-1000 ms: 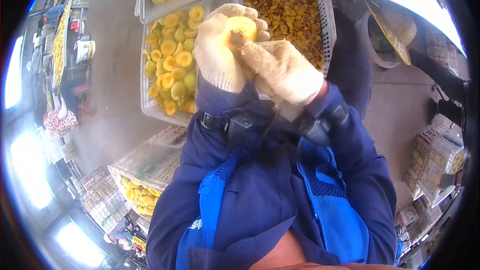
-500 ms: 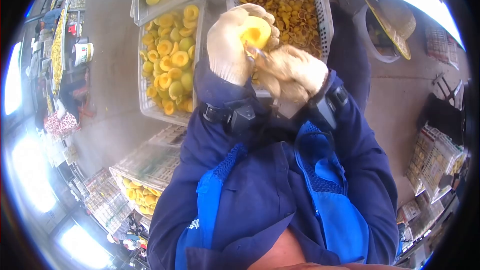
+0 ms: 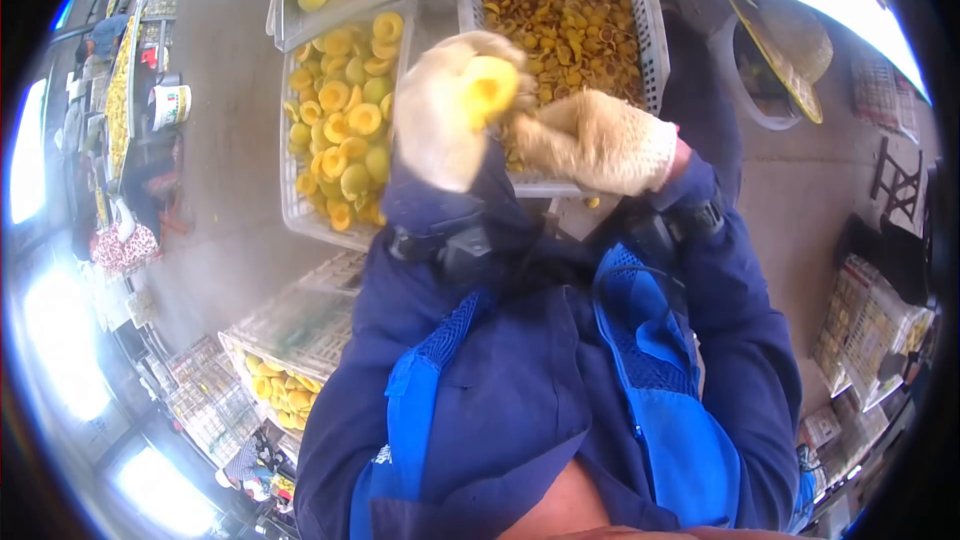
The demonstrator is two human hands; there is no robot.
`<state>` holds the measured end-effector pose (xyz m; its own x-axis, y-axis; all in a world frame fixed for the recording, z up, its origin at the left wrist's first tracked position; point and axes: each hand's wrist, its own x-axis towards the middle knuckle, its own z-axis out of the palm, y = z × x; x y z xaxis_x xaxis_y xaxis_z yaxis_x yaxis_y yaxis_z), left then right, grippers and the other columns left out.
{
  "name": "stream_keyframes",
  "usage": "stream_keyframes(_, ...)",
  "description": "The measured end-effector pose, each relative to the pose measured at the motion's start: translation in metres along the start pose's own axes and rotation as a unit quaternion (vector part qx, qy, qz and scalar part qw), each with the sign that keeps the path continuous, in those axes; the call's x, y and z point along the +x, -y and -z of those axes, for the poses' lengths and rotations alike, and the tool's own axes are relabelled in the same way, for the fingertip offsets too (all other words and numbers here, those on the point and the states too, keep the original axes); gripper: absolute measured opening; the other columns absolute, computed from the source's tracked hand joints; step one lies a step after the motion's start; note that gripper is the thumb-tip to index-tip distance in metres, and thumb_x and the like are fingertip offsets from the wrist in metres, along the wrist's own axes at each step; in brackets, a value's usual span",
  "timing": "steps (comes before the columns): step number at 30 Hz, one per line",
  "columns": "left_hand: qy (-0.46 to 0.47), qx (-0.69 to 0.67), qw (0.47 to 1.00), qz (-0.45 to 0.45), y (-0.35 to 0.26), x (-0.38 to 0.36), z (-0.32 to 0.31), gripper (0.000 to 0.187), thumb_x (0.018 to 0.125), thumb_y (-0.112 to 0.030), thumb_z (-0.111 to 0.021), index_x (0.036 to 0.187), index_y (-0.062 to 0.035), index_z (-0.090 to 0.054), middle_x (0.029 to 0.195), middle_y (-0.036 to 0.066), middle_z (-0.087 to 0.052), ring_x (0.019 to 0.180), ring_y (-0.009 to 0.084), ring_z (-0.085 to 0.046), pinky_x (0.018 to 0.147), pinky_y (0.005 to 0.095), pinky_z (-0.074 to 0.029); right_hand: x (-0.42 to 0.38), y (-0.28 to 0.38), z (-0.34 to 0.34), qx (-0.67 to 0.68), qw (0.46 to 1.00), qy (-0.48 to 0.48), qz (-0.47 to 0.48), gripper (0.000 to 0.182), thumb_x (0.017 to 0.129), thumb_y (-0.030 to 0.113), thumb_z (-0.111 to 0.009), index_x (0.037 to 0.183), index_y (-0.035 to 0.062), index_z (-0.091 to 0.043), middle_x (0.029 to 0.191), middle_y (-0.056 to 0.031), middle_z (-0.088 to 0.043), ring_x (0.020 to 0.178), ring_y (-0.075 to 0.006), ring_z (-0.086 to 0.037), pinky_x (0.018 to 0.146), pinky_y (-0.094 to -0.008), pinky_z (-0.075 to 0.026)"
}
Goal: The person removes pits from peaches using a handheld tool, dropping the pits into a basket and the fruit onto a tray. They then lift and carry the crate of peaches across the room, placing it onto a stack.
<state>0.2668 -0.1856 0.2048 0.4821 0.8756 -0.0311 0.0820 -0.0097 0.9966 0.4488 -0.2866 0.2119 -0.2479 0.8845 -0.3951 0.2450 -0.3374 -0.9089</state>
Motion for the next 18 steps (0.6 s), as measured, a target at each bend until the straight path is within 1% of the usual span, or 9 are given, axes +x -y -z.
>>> stream_keyframes(1,0.013,0.132,0.989,-0.066,-0.002,-0.004,0.016,0.033,0.102,-0.023,-0.056,0.107,0.0037,-0.074,0.100,0.015,-0.075,0.086,0.0234,-0.076,0.082,0.0370,-0.063,0.002,-0.016,0.002,-0.147,0.989,0.013,0.024,0.051,0.110,0.050,-0.059,0.097,0.0045,-0.079,0.077,-0.0187,-0.074,0.071,-0.0336,-0.072,0.072,-0.0467,-0.057)
stream_keyframes(3,-0.009,0.283,0.959,0.009,-0.022,-0.002,0.081,0.032,0.101,-0.026,-0.065,0.113,0.0011,-0.078,0.105,0.014,-0.078,0.087,0.0184,-0.077,0.083,0.0342,-0.062,-0.012,-0.021,0.009,-0.256,0.967,-0.013,-0.007,0.050,0.108,0.048,-0.058,0.091,0.0060,-0.079,0.083,-0.0221,-0.075,0.080,-0.0422,-0.073,0.076,-0.0521,-0.058)
stream_keyframes(5,0.003,0.535,0.845,0.018,0.003,0.029,0.146,0.044,0.099,-0.037,-0.066,0.120,-0.0012,-0.078,0.122,0.019,-0.078,0.116,0.0335,-0.074,0.100,0.0419,-0.057,-0.021,-0.047,0.009,-0.313,0.940,-0.133,0.013,0.049,0.109,0.046,-0.057,0.087,0.0072,-0.078,0.081,-0.0218,-0.075,0.080,-0.0443,-0.073,0.076,-0.0555,-0.058)
stream_keyframes(9,-0.050,0.482,0.872,-0.071,0.010,0.138,0.103,0.046,0.100,-0.044,-0.067,0.124,-0.0065,-0.078,0.125,0.022,-0.076,0.123,0.0420,-0.069,0.105,0.0465,-0.054,-0.009,-0.052,0.003,-0.204,0.958,-0.186,-0.081,0.044,0.107,0.045,-0.060,0.090,0.0081,-0.078,0.082,-0.0193,-0.075,0.080,-0.0430,-0.073,0.075,-0.0543,-0.058)
stream_keyframes(11,0.044,0.536,0.841,-0.060,0.041,0.198,0.078,0.049,0.100,-0.040,-0.066,0.133,-0.0052,-0.074,0.132,0.025,-0.073,0.126,0.0421,-0.068,0.108,0.0466,-0.053,-0.009,-0.077,0.003,-0.191,0.964,-0.091,0.164,0.027,0.098,0.036,-0.070,0.102,0.0106,-0.078,0.097,-0.0150,-0.079,0.088,-0.0368,-0.074,0.077,-0.0478,-0.059)
stream_keyframes(12,0.080,0.569,0.817,-0.055,0.072,0.241,0.089,0.051,0.099,-0.034,-0.064,0.141,-0.0051,-0.066,0.136,0.025,-0.071,0.129,0.0415,-0.066,0.111,0.0454,-0.051,0.003,-0.110,-0.012,-0.101,0.974,-0.131,0.155,0.027,0.096,0.035,-0.070,0.104,0.0113,-0.080,0.097,-0.0168,-0.079,0.088,-0.0376,-0.074,0.081,-0.0448,-0.060)
stream_keyframes(13,0.117,0.590,0.797,-0.058,0.111,0.286,0.122,0.055,0.098,-0.028,-0.062,0.148,-0.0049,-0.059,0.140,0.025,-0.069,0.132,0.0408,-0.064,0.114,0.0442,-0.049,-0.014,-0.076,-0.006,-0.050,0.988,-0.138,0.042,0.034,0.098,0.039,-0.066,0.109,0.0111,-0.081,0.101,-0.0191,-0.079,0.092,-0.0402,-0.075,0.084,-0.0458,-0.061)
stream_keyframes(15,0.174,0.579,0.788,-0.115,0.215,0.383,0.171,0.069,0.097,-0.017,-0.058,0.163,-0.0046,-0.045,0.148,0.026,-0.065,0.138,0.0396,-0.060,0.120,0.0418,-0.046,-0.040,-0.034,0.003,-0.077,0.978,-0.174,-0.089,0.045,0.105,0.038,-0.054,0.093,0.0050,-0.081,0.094,-0.0218,-0.078,0.095,-0.0402,-0.076,0.089,-0.0492,-0.058)
stream_keyframes(18,0.147,0.695,0.702,-0.038,0.185,0.380,0.150,0.064,0.097,-0.031,-0.064,0.150,0.0033,-0.055,0.139,0.031,-0.067,0.131,0.0428,-0.064,0.111,0.0416,-0.048,-0.029,-0.065,-0.003,-0.080,0.975,-0.182,-0.100,0.053,0.105,0.049,-0.051,0.101,0.0068,-0.083,0.098,-0.0233,-0.078,0.099,-0.0452,-0.073,0.093,-0.0529,-0.058)
